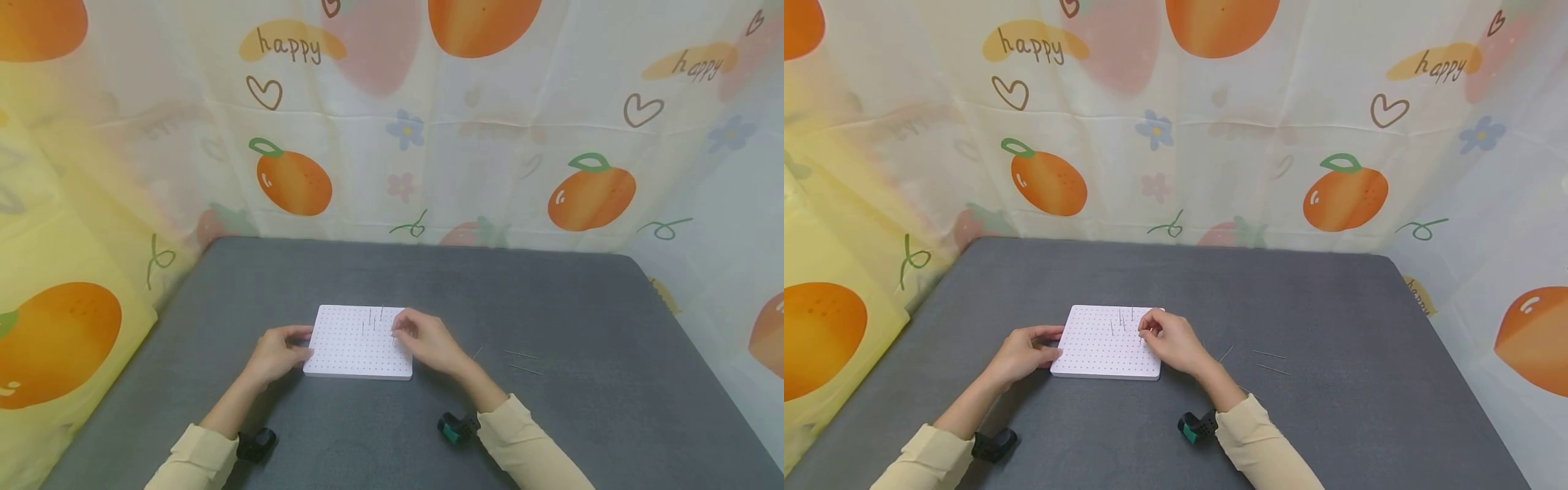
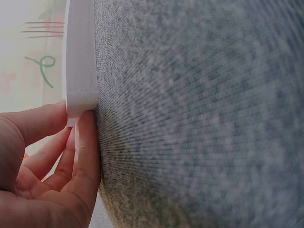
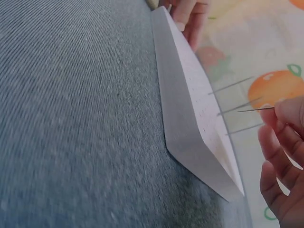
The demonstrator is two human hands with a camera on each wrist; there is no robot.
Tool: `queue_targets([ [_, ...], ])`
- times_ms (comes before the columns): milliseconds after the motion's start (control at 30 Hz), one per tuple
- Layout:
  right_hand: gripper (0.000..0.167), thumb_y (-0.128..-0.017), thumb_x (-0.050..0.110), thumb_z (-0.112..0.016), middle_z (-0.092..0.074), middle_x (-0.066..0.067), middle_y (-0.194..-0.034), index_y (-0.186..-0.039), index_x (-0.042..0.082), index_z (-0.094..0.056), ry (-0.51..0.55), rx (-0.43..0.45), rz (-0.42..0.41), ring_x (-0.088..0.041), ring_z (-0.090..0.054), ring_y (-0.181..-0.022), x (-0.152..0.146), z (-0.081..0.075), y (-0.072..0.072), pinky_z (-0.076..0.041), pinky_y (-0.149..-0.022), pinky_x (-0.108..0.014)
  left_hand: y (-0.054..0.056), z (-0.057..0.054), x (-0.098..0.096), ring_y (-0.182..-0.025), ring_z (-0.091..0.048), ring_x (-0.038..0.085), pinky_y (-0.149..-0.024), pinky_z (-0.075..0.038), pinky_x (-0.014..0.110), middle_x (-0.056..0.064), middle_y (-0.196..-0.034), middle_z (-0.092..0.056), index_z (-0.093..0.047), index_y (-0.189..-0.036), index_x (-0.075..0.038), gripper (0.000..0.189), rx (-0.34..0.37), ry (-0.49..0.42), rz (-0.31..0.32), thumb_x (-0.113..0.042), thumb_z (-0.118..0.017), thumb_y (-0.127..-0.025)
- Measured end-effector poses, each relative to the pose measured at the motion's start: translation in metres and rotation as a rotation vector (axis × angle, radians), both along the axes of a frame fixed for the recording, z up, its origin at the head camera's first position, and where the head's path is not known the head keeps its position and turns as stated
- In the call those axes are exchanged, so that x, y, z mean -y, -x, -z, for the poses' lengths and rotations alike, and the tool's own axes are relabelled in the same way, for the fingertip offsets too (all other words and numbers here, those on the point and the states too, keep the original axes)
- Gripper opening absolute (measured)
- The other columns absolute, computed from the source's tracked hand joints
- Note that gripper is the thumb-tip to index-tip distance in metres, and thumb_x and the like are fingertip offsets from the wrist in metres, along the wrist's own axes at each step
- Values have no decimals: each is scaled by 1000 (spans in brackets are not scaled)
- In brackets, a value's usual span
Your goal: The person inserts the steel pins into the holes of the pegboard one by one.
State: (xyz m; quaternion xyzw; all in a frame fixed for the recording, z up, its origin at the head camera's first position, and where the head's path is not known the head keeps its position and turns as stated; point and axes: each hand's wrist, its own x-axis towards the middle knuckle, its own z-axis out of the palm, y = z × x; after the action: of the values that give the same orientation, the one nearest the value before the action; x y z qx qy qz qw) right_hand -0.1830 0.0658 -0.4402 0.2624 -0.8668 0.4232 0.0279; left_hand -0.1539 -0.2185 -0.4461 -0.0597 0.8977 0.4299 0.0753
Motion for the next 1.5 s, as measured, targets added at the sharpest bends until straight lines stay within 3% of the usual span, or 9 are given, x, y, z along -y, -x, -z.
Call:
queue_targets([
  [267, 5, -84, 12, -64, -62, 7, -77, -84, 16, -60, 5, 1, 78, -7, -55, -72, 13, 2, 1, -45, -66, -23, 0, 0, 0, -82, -64, 17, -69, -53, 34, 17, -116, -61, -56, -123, -3, 44, 6, 11, -12, -9, -67, -81],
  [633, 5, -81, 13, -66, -64, 5, -75, -81, 15, -62, 12, -78, 156, -8, -56, -69, 29, 7, 3, -44, -64, -22, 0, -1, -1, -82, -64, 18, -69, -53, 34, 18, -118, -59, -55, -124, -4, 45, 4, 33, -15, -10, -67, -81],
  [1500, 5, -81, 14, -64, -65, 8, -75, -82, 19, -63, -81, -125, 150, -5, -55, -66, 49, 15, 3, -42, -61, -20, 0, 1, 1, -83, -63, 18, -68, -52, 33, 17, -118, -60, -56, -124, -4, 45, -7, 27, -2, -10, -67, -80],
])
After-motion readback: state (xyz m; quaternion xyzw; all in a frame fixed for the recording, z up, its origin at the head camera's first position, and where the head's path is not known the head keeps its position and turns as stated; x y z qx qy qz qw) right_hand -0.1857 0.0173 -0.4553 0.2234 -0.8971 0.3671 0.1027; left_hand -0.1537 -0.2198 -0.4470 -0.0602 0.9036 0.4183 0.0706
